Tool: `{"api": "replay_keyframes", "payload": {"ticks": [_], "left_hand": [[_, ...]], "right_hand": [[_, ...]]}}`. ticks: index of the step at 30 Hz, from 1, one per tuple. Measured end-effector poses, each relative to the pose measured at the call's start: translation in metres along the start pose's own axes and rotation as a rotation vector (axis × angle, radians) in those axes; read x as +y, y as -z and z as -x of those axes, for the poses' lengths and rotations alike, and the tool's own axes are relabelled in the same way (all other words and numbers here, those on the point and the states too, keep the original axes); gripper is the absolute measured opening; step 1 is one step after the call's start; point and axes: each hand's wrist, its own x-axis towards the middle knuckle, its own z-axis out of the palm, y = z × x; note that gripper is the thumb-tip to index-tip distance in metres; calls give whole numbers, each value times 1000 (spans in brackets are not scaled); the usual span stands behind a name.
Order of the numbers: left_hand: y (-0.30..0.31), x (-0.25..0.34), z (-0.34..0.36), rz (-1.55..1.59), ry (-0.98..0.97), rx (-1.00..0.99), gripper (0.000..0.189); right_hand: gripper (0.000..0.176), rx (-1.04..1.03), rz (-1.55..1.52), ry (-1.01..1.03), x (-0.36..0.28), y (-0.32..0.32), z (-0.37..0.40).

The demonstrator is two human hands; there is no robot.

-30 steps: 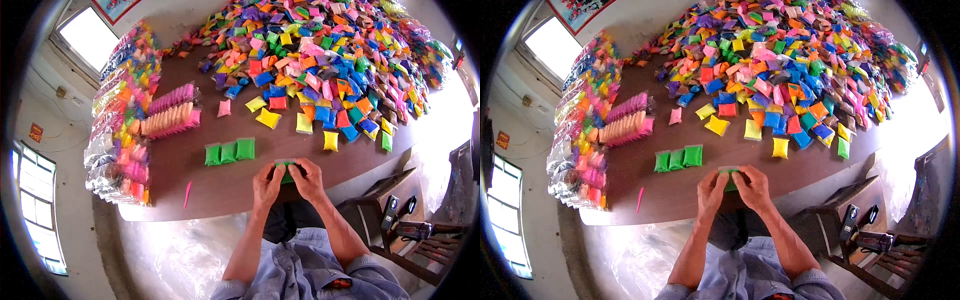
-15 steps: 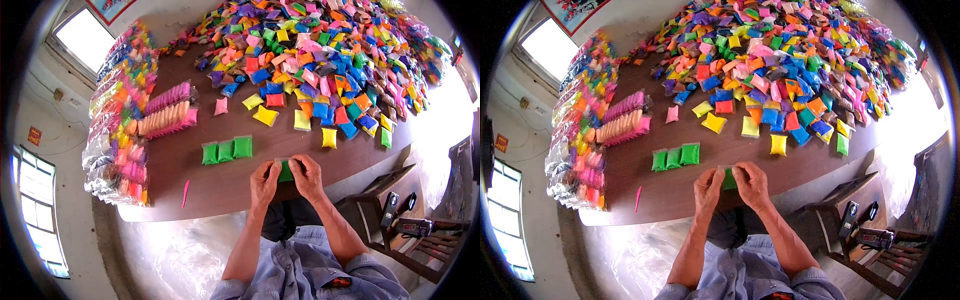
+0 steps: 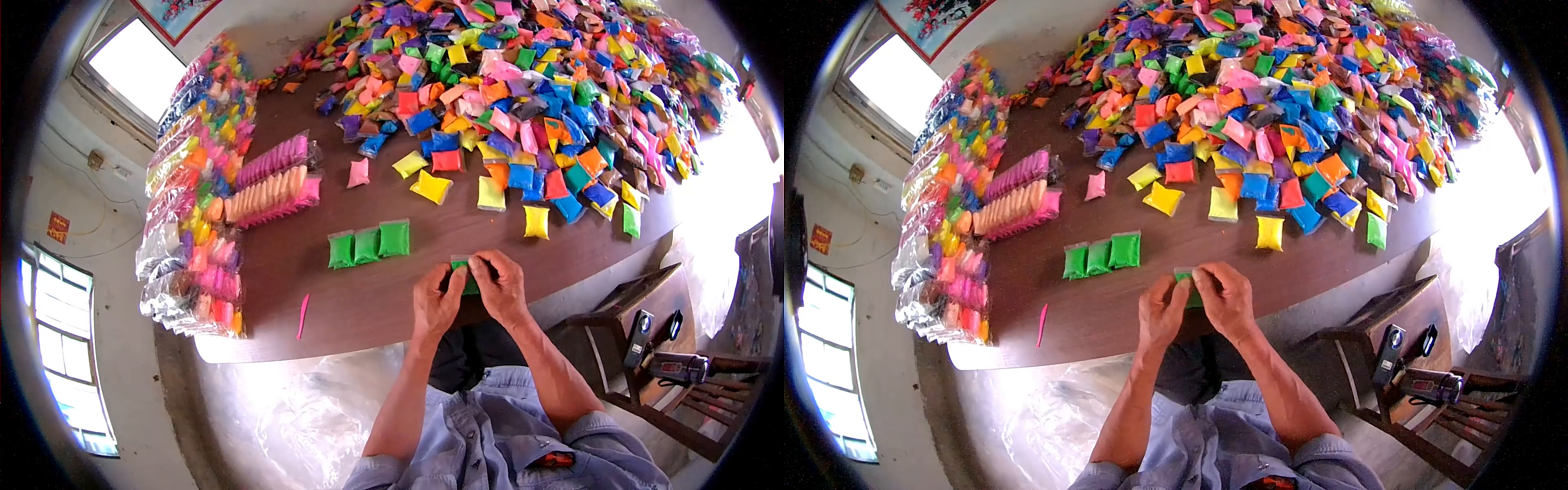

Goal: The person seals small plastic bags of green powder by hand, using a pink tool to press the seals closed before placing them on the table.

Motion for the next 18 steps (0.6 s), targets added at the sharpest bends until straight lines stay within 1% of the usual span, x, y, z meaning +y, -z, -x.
{"api": "replay_keyframes", "payload": {"ticks": [2,3,6,8,9,11,13,15,17,18], "left_hand": [[-3,-2,0,96,-26,71,23],[-3,-4,-1,95,-26,71,23],[-2,-6,-2,180,21,115,25],[-1,-5,-1,85,20,70,28],[-1,-3,-1,85,21,69,28],[-3,-1,-1,-4,-82,51,30],[-2,-6,-2,-33,-80,50,31],[-3,-8,-1,-60,-78,49,32],[-5,-8,0,148,-18,61,33],[-4,-10,0,148,-18,61,33]], "right_hand": [[13,-7,-1,8,-3,-1,-1],[13,-10,6,5,-9,0,-2],[13,-26,9,-17,-11,0,-2],[14,-38,5,-35,-7,1,-2],[15,-19,20,-15,-3,0,-2],[16,0,37,4,2,0,-1],[17,34,-18,30,1,-1,-1],[17,14,-17,25,1,-1,-1],[18,-7,-18,21,0,-1,-1],[18,-17,-12,20,-1,-1,-1]]}}
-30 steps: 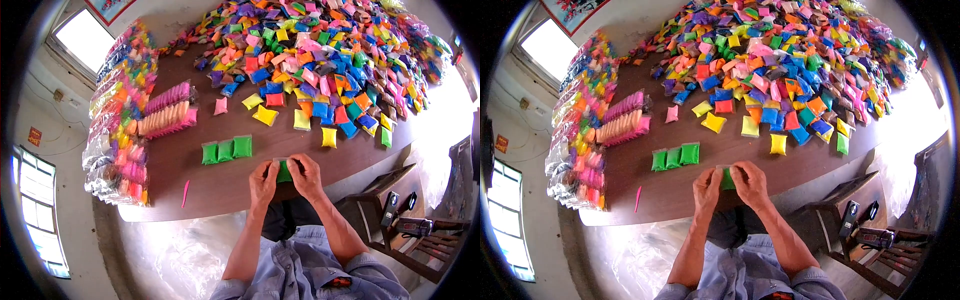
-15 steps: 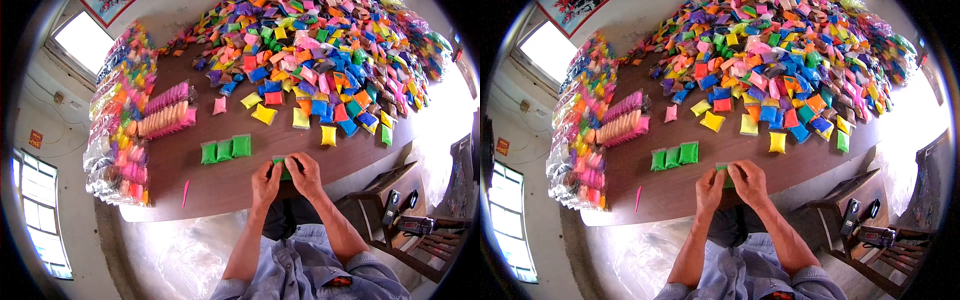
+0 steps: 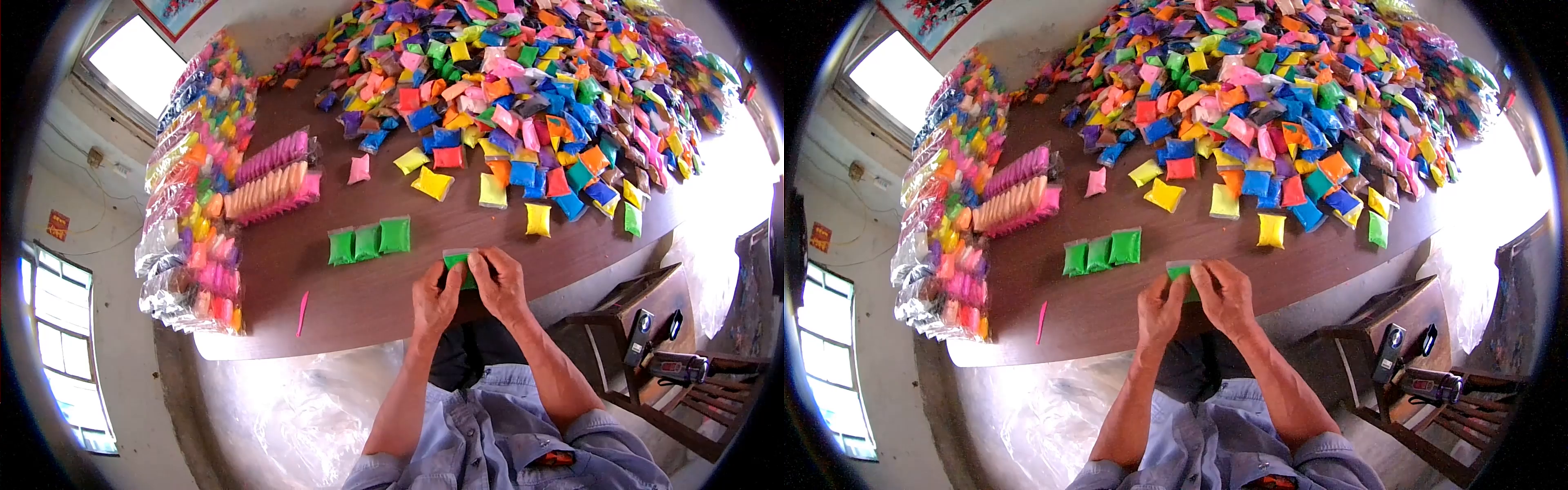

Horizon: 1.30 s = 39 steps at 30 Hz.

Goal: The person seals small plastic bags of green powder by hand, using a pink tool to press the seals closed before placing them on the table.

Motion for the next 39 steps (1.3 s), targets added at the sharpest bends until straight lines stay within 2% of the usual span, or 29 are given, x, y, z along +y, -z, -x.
{"api": "replay_keyframes", "payload": {"ticks": [6,9,14,18,20,24,26,27,29,36,38,39], "left_hand": [[1,6,0,-39,15,5,31],[1,20,0,-221,-38,-37,30],[1,-13,-1,-86,-11,-7,28],[6,1,-1,-93,1,-6,25],[7,6,-1,-94,107,-46,23],[2,22,-1,-131,68,-73,22],[-1,16,-1,-68,-38,-14,23],[0,14,-1,-67,-37,-13,23],[7,11,-1,-115,100,-61,21],[8,9,-2,-85,57,-83,21],[6,10,-3,163,158,-82,23],[8,10,-3,163,158,-81,23]], "right_hand": [[19,36,16,-15,-2,-1,0],[20,92,25,-22,3,-2,1],[21,105,-19,2,-3,-4,-1],[23,13,25,-43,-12,0,-3],[25,-8,45,-55,-10,-1,-2],[26,77,27,-33,-5,-4,-1],[25,80,0,-54,-6,-3,-1],[25,69,2,-38,-5,-3,-1],[24,55,4,-22,-6,-3,-1],[24,41,-13,-48,-6,0,0],[23,62,5,-41,-5,-1,0],[23,52,9,-64,-5,-1,0]]}}
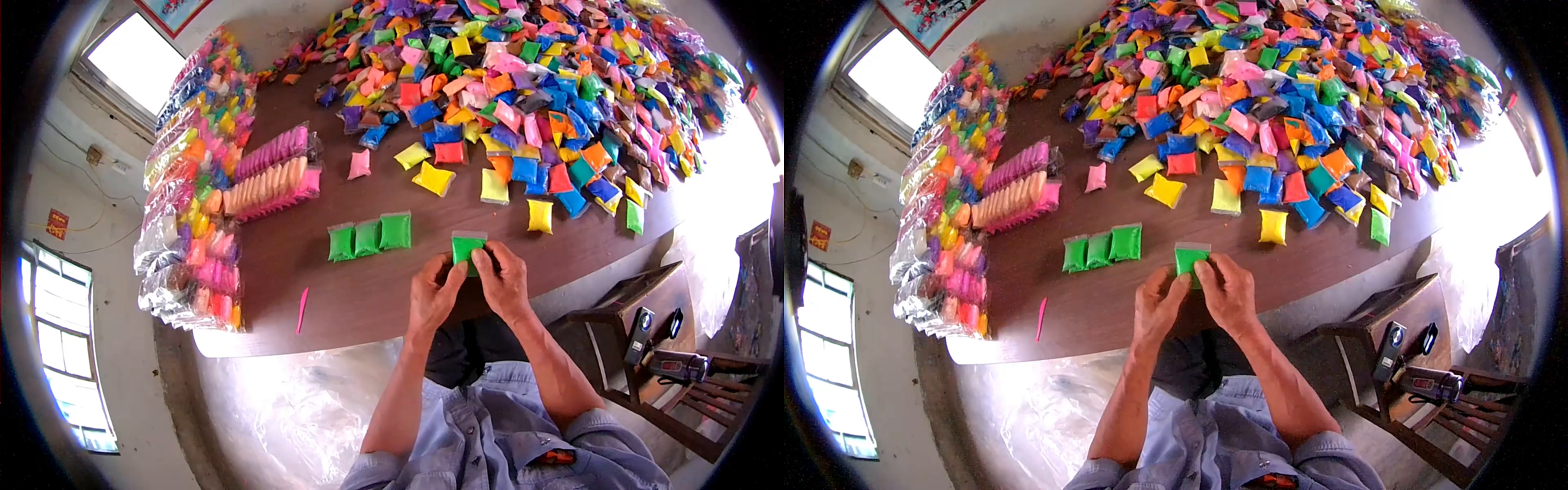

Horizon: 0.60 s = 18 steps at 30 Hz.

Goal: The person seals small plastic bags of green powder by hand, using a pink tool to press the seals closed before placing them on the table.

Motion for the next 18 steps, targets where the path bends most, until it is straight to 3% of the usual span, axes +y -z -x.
{"api": "replay_keyframes", "payload": {"ticks": [8,14,18], "left_hand": [[3,0,0,-282,-103,6,25],[-2,-7,-2,-81,-107,22,22],[3,-8,-1,-126,-93,22,21]], "right_hand": [[21,24,-43,23,0,-2,-1],[18,8,19,95,8,0,0],[16,-58,16,76,0,1,1]]}}
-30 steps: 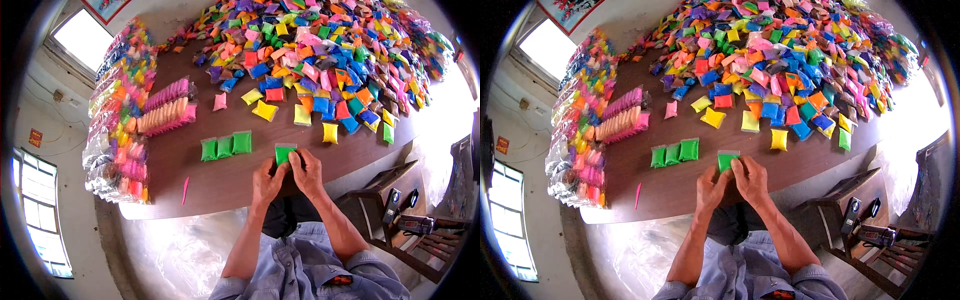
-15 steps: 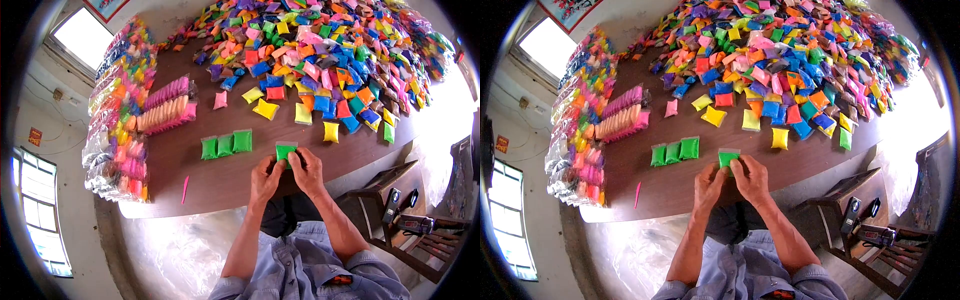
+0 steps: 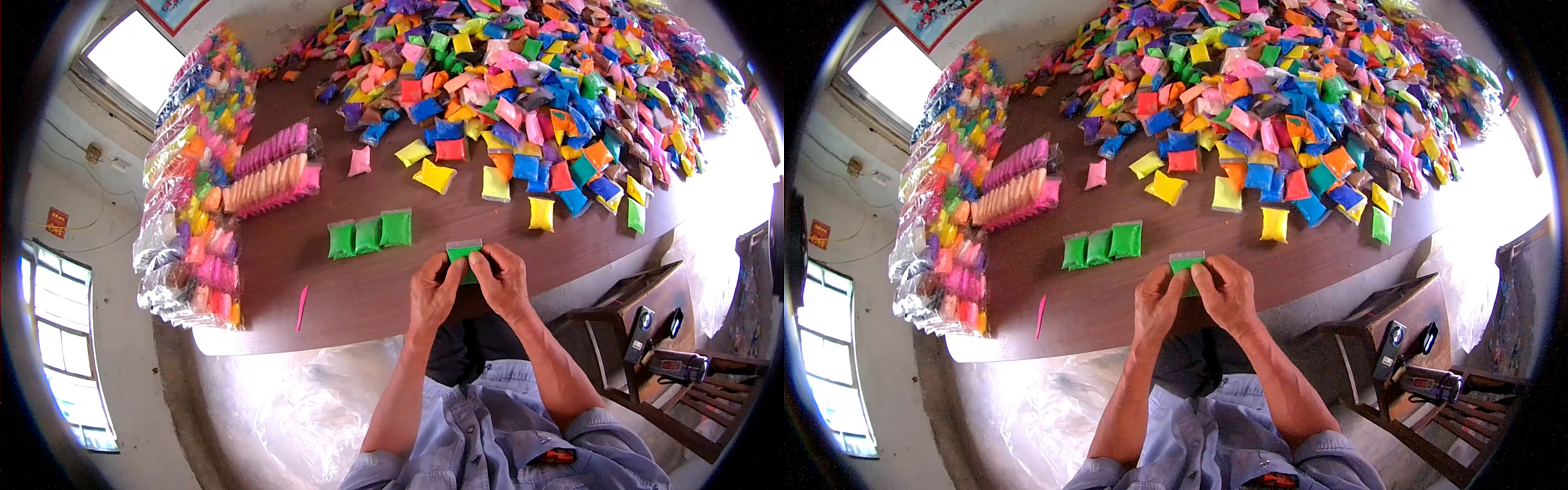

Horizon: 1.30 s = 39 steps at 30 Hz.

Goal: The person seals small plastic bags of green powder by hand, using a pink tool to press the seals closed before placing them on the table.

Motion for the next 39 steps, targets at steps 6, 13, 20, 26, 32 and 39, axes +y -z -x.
{"api": "replay_keyframes", "payload": {"ticks": [6,13,20,26,32,39], "left_hand": [[-1,2,1,-65,34,-9,20],[-4,2,1,127,30,41,19],[0,-2,1,15,43,31,21],[-1,-1,1,25,30,70,20],[0,-17,1,105,56,97,24],[-4,-8,3,-75,-30,8,23]], "right_hand": [[15,20,-50,-44,2,0,0],[15,-18,-46,-49,0,2,1],[13,3,-15,-17,0,2,0],[10,-32,11,21,1,2,1],[11,-28,23,53,-4,1,-1],[14,9,-21,1,5,3,1]]}}
